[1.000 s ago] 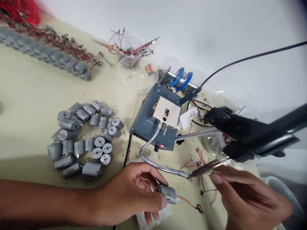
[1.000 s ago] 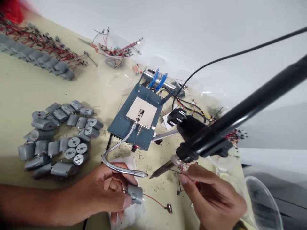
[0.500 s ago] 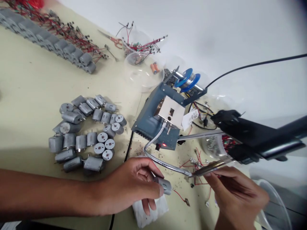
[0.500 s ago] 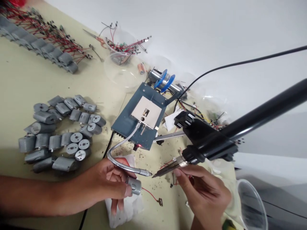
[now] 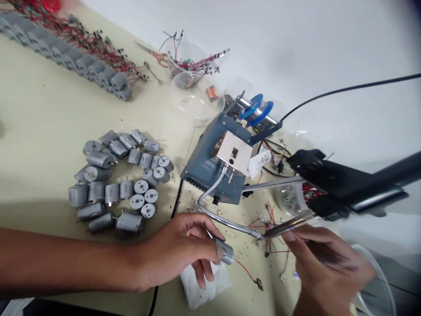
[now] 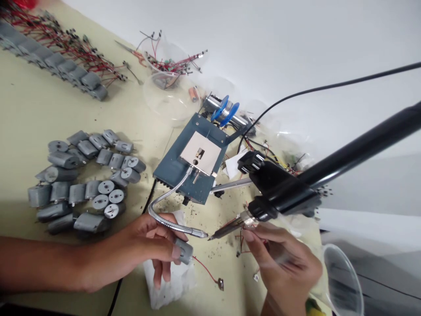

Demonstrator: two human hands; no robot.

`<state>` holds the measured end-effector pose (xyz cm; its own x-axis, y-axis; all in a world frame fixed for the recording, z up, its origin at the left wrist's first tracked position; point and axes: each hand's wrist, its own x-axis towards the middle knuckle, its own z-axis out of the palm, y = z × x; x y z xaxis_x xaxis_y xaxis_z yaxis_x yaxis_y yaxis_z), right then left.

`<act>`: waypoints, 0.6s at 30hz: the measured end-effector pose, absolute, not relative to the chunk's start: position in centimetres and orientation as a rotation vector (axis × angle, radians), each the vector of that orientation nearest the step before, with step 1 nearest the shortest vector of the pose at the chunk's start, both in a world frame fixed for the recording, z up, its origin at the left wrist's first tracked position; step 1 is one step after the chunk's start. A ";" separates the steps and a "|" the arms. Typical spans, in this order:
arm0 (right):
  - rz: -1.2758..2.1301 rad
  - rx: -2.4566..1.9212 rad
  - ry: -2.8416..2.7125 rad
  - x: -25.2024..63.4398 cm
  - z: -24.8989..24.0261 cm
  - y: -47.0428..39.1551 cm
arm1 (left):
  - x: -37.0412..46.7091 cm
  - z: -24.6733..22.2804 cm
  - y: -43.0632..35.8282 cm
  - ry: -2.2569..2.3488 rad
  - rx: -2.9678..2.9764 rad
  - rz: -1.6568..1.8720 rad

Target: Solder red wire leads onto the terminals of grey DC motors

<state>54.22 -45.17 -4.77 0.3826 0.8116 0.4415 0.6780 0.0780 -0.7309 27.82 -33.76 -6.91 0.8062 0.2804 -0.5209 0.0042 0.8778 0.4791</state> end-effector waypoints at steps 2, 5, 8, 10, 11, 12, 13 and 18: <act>0.184 -1.627 -1.359 54.3 -4.8 -45.1 | 27.8 -6.9 -33.7 0.617 0.480 0.164; 0.220 -1.596 -1.389 54.2 -4.7 -44.9 | 27.8 -6.6 -33.4 0.606 0.478 0.174; 0.247 -1.572 -1.419 53.7 -4.3 -44.9 | 27.9 -6.7 -33.2 0.585 0.483 0.203; 0.249 -1.552 -1.439 53.2 -4.0 -45.2 | 28.0 -6.9 -33.2 0.562 0.482 0.231; 0.244 -1.543 -1.452 53.0 -3.9 -45.3 | 28.1 -7.0 -33.3 0.547 0.482 0.246; 0.235 -1.532 -1.467 52.7 -3.9 -45.4 | 28.1 -7.0 -33.3 0.533 0.479 0.260; 0.225 -1.526 -1.482 52.5 -3.9 -45.6 | 28.1 -7.1 -33.3 0.517 0.476 0.272; 0.285 -1.488 -1.568 51.5 -3.9 -45.3 | 27.9 -6.9 -33.2 0.495 0.490 0.294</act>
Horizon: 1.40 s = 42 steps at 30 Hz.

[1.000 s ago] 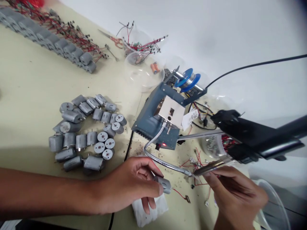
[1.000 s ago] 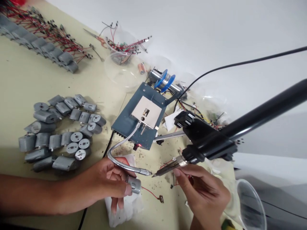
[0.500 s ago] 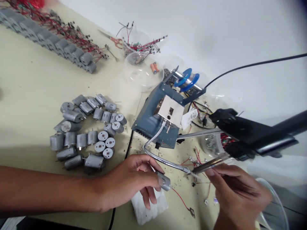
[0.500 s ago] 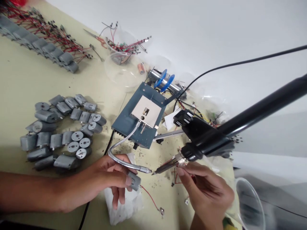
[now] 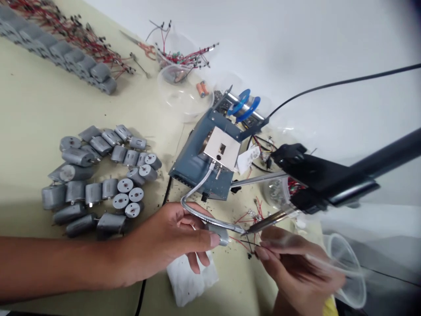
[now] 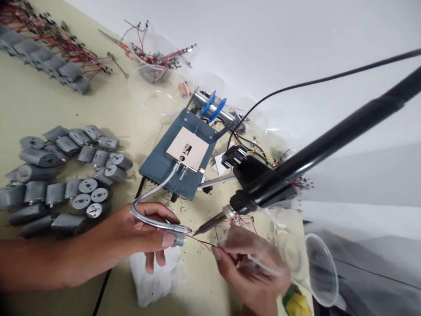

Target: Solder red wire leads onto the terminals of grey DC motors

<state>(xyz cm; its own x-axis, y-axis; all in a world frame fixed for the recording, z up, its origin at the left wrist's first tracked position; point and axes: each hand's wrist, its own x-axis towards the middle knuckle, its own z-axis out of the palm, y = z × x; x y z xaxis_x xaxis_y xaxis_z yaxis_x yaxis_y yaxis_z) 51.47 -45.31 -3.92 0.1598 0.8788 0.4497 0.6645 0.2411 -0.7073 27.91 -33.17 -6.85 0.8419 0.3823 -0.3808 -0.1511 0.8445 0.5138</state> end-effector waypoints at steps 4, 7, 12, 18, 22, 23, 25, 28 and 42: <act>0.334 -1.461 -1.587 50.6 -3.7 -44.5 | 27.7 -6.7 -32.9 0.497 0.523 0.298; 0.355 -1.447 -1.595 50.3 -3.5 -44.0 | 27.4 -6.6 -32.6 0.494 0.522 0.285; 0.372 -1.400 -1.613 50.1 -3.4 -43.7 | 27.2 -6.1 -32.4 0.496 0.510 0.250; 0.383 -1.414 -1.603 49.7 -3.5 -43.7 | 27.3 -5.9 -32.3 0.515 0.499 0.258; 0.390 -1.418 -1.613 49.7 -3.5 -43.6 | 27.4 -5.9 -32.2 0.526 0.488 0.258; 0.392 -1.419 -1.615 49.8 -3.5 -43.6 | 27.4 -5.9 -32.2 0.523 0.485 0.256; 0.393 -1.416 -1.615 49.8 -3.4 -43.6 | 27.3 -6.0 -32.3 0.517 0.480 0.248; 0.388 -1.395 -1.612 49.8 -3.3 -43.7 | 27.3 -6.1 -32.4 0.518 0.481 0.248; 0.392 -1.440 -1.640 49.7 -3.1 -43.5 | 27.1 -6.0 -32.8 0.521 0.450 0.258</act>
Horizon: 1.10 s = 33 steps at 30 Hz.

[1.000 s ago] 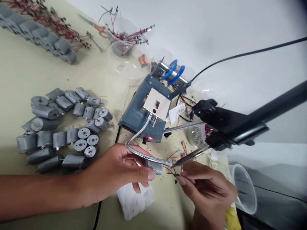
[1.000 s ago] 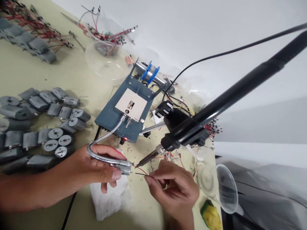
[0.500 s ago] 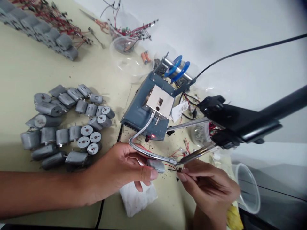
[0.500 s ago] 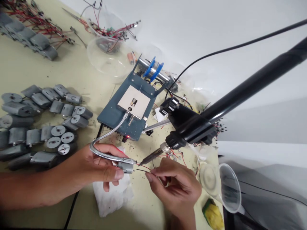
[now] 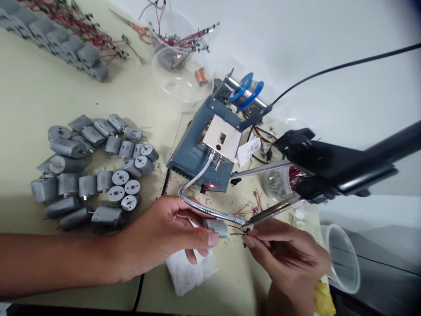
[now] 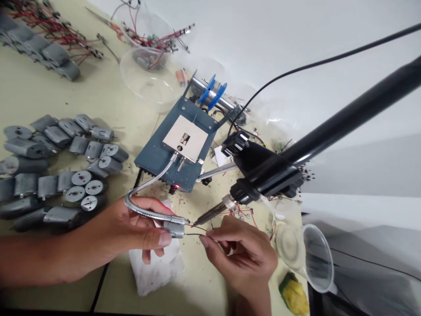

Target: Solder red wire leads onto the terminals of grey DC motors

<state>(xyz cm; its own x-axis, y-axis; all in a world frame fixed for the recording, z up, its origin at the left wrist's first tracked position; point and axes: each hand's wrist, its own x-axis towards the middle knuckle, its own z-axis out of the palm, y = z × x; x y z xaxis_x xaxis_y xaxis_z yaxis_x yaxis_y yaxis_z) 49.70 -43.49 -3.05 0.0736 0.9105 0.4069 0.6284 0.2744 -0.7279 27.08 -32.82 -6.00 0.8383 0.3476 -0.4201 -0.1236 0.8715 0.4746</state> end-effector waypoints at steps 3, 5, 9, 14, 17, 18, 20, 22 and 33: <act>0.385 -1.446 -1.637 49.8 -3.1 -43.6 | 27.1 -6.1 -32.7 0.533 0.441 0.261; 0.386 -1.445 -1.640 49.9 -3.3 -43.7 | 27.2 -6.2 -32.7 0.534 0.440 0.261; 0.378 -1.416 -1.651 50.1 -3.4 -43.9 | 27.3 -6.3 -32.7 0.536 0.447 0.256; 0.374 -1.429 -1.667 50.0 -3.2 -43.7 | 27.2 -6.0 -32.7 0.539 0.450 0.252; 0.373 -1.437 -1.680 49.9 -3.2 -43.6 | 27.2 -5.9 -32.7 0.551 0.445 0.251; 0.377 -1.438 -1.682 49.9 -3.2 -43.6 | 27.2 -5.9 -32.7 0.553 0.444 0.250; 0.382 -1.429 -1.684 50.0 -3.2 -43.6 | 27.3 -5.9 -32.6 0.558 0.439 0.251; 0.378 -1.410 -1.681 50.1 -3.2 -43.6 | 27.3 -5.9 -32.6 0.568 0.432 0.251; 0.373 -1.420 -1.681 50.0 -3.2 -43.7 | 27.2 -5.9 -33.0 0.563 0.439 0.254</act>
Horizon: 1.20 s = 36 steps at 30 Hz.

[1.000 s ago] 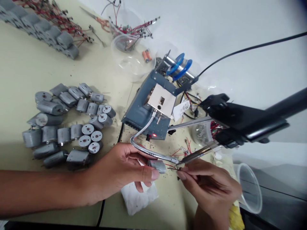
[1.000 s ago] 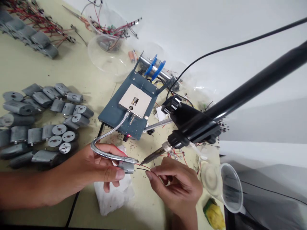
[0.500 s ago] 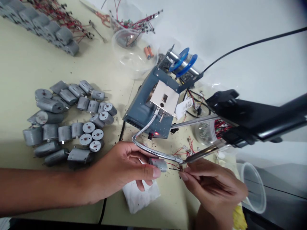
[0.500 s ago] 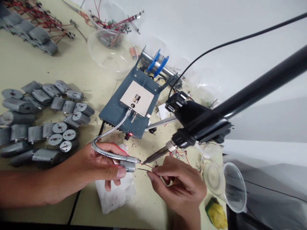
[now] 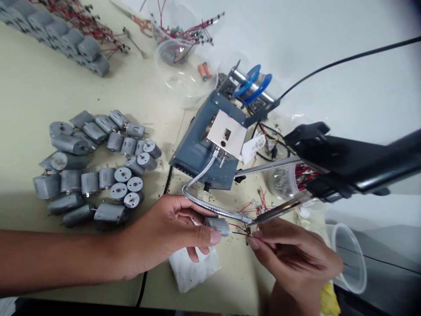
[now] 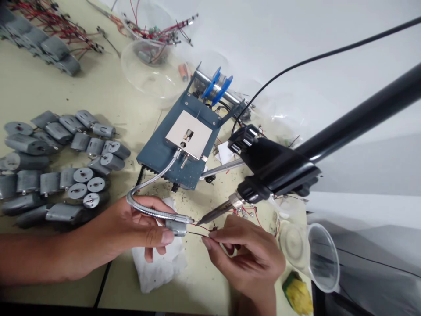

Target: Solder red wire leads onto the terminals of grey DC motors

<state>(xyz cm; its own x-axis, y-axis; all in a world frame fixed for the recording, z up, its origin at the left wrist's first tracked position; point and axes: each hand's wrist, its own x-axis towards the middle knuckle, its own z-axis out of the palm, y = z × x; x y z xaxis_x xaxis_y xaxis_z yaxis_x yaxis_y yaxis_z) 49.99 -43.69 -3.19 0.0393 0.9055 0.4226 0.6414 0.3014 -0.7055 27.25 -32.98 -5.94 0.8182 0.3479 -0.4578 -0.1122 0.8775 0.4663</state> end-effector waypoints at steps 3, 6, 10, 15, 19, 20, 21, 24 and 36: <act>0.365 -1.436 -1.691 50.0 -3.2 -43.7 | 27.2 -6.0 -32.9 0.573 0.435 0.242; 0.367 -1.440 -1.703 50.1 -3.3 -43.6 | 27.2 -6.0 -32.8 0.590 0.435 0.231; 0.361 -1.419 -1.698 50.1 -3.3 -43.7 | 27.2 -6.1 -32.8 0.596 0.436 0.225; 0.366 -1.448 -1.700 50.1 -3.3 -43.9 | 27.3 -6.3 -32.9 0.606 0.439 0.220; 0.361 -1.450 -1.707 50.0 -3.2 -43.8 | 27.2 -6.2 -32.9 0.618 0.428 0.218; 0.357 -1.446 -1.709 50.0 -3.2 -43.8 | 27.2 -6.1 -32.8 0.618 0.426 0.214; 0.353 -1.443 -1.710 50.0 -3.2 -43.7 | 27.2 -6.1 -32.8 0.619 0.424 0.213; 0.354 -1.449 -1.703 50.0 -3.1 -43.7 | 27.1 -6.0 -32.8 0.622 0.429 0.213; 0.345 -1.455 -1.693 50.0 -3.4 -43.8 | 27.4 -5.6 -32.7 0.611 0.411 0.210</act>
<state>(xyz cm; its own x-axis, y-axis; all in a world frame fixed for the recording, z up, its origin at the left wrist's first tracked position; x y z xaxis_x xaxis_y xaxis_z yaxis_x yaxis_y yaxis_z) 49.97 -43.81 -3.42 0.0436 0.9074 0.4180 0.6714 0.2833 -0.6849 27.37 -32.67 -5.62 0.8012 0.3097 -0.5120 -0.0706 0.8986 0.4331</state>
